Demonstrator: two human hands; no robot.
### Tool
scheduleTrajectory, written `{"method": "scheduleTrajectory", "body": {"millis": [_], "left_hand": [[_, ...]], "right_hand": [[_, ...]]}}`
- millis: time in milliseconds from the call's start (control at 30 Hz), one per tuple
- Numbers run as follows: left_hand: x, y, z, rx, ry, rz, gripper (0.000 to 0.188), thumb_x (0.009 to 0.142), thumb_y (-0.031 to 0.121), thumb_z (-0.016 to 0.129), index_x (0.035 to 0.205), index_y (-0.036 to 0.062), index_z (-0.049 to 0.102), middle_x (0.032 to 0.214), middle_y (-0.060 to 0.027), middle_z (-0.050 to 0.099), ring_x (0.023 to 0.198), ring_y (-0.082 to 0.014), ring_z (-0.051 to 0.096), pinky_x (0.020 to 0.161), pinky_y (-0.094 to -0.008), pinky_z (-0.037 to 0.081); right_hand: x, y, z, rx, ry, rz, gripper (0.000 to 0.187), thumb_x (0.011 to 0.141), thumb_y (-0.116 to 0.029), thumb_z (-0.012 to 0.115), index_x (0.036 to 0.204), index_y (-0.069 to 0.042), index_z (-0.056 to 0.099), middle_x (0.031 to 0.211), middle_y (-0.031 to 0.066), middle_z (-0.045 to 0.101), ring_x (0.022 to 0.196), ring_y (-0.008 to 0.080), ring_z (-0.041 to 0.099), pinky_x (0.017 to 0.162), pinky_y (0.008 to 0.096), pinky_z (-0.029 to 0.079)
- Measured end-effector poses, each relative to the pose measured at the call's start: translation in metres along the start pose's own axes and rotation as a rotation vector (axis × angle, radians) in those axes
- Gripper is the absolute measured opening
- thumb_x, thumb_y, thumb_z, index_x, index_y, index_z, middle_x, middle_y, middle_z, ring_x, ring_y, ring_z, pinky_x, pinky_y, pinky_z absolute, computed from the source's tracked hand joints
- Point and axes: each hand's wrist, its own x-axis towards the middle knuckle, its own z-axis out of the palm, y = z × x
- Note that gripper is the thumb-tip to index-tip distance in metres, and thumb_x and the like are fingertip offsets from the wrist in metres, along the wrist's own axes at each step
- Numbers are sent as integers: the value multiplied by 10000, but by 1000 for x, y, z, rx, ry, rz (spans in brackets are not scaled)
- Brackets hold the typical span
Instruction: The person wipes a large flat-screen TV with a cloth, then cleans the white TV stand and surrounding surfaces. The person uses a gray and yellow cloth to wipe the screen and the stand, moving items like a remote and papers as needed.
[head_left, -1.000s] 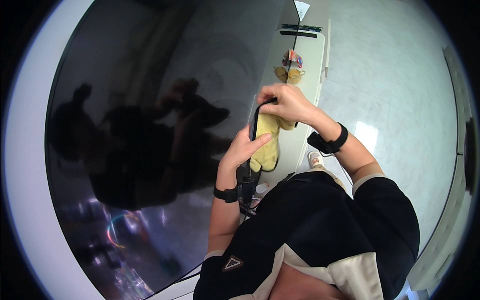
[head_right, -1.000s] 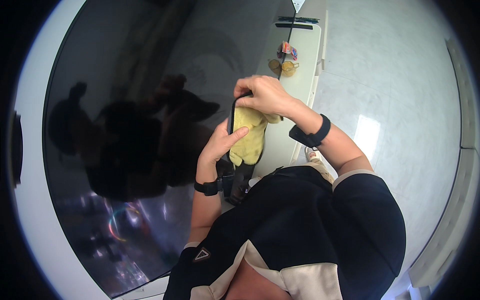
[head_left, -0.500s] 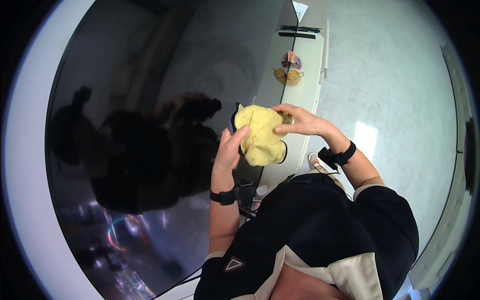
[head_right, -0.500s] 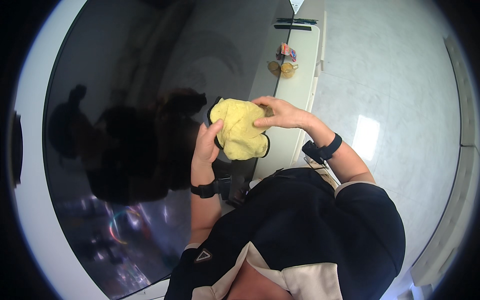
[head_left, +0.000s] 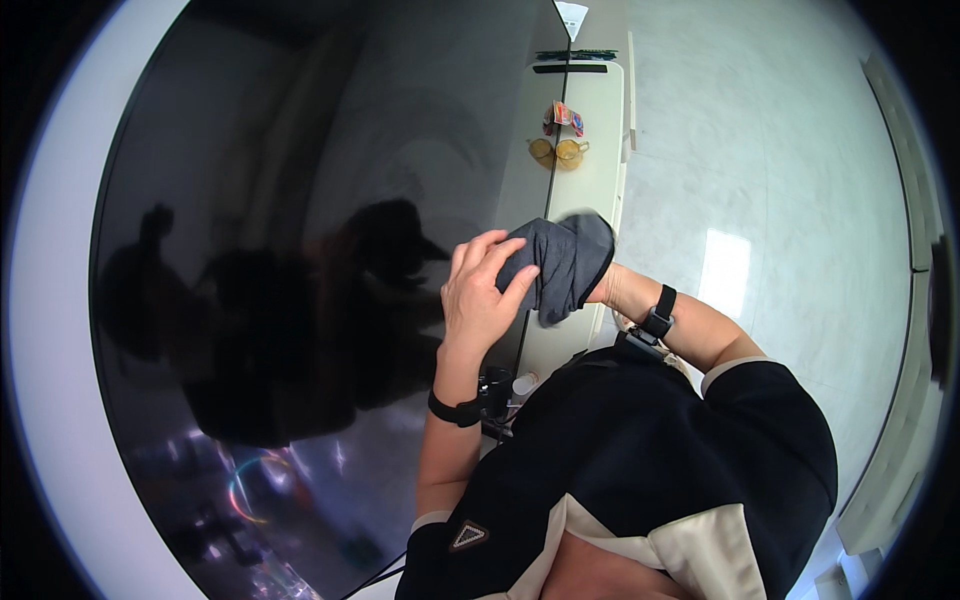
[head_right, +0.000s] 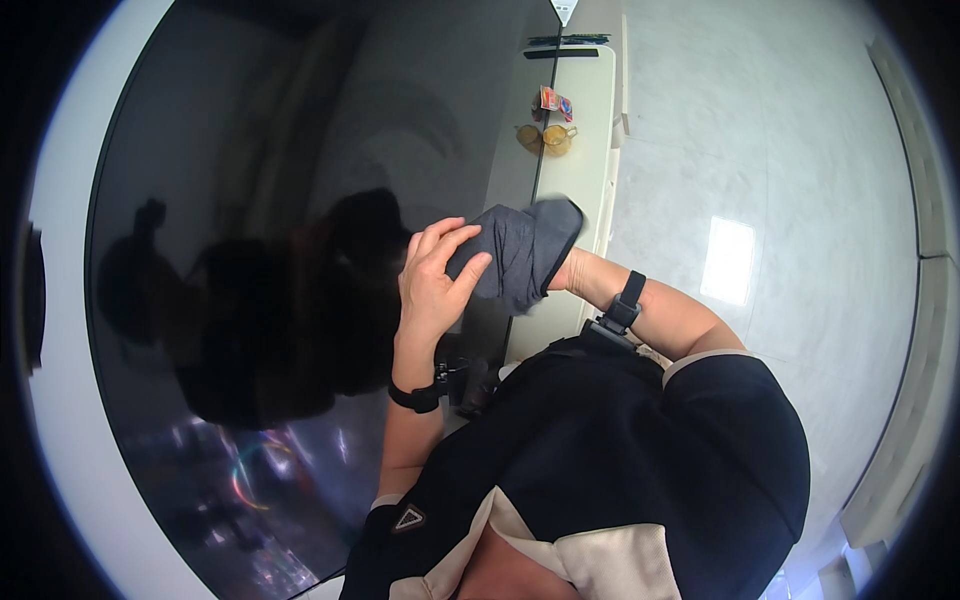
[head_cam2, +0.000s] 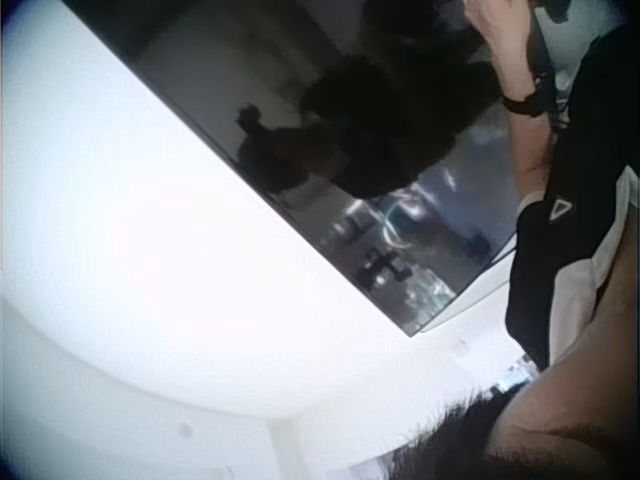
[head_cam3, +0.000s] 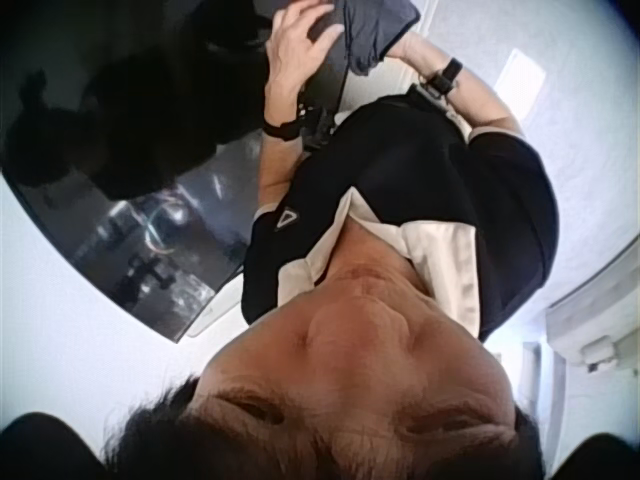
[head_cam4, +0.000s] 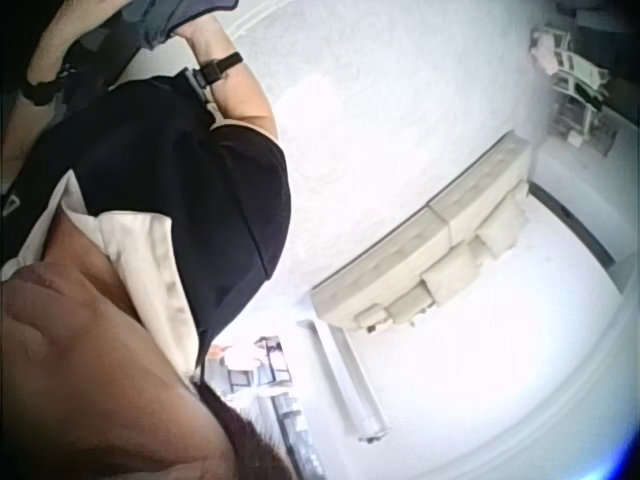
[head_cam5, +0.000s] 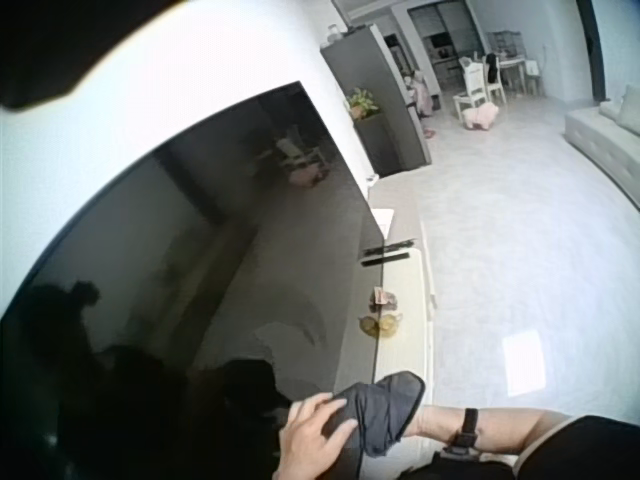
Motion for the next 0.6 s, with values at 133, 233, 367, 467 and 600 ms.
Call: {"method": "scheduleTrajectory", "body": {"millis": [133,233,367,467,600], "left_hand": [[-12,-27,22,101,-64,19,269,826,175,787,1069,79,721,1287,-100,636,1219,-315,563,1027,-438,449],[-15,-40,33,-28,0,-65,154,861,122,742,963,28,675,1284,-142,641,1187,-334,593,1009,-402,477],[-15,-53,31,-525,129,-331,113,1043,132,575,1022,22,559,807,-3,570,721,-87,513,658,-244,429],[-13,-61,27,-601,283,-251,134,1070,150,536,1026,23,544,788,59,467,691,-28,375,599,-210,337],[-12,-64,23,-667,367,-359,143,1083,167,520,1040,31,530,807,69,454,699,-22,352,597,-206,320]], "right_hand": [[-2,-3,9,-280,164,21,363,959,30,614,1321,9,600,1253,108,680,1095,133,644,945,285,560],[-1,-2,10,-524,205,39,347,978,-24,616,1324,4,602,1232,92,691,1061,132,661,946,281,562],[-14,-10,-3,-241,236,133,344,1031,-197,613,1318,-8,609,1221,80,701,1014,139,694,940,280,567],[-39,-24,-9,-867,638,96,408,1022,-349,608,1289,-42,644,1148,72,711,1060,186,687,946,343,558],[-59,-35,2,-1260,786,101,333,1012,-366,591,1096,-67,714,1010,36,715,979,139,655,896,311,519]]}}
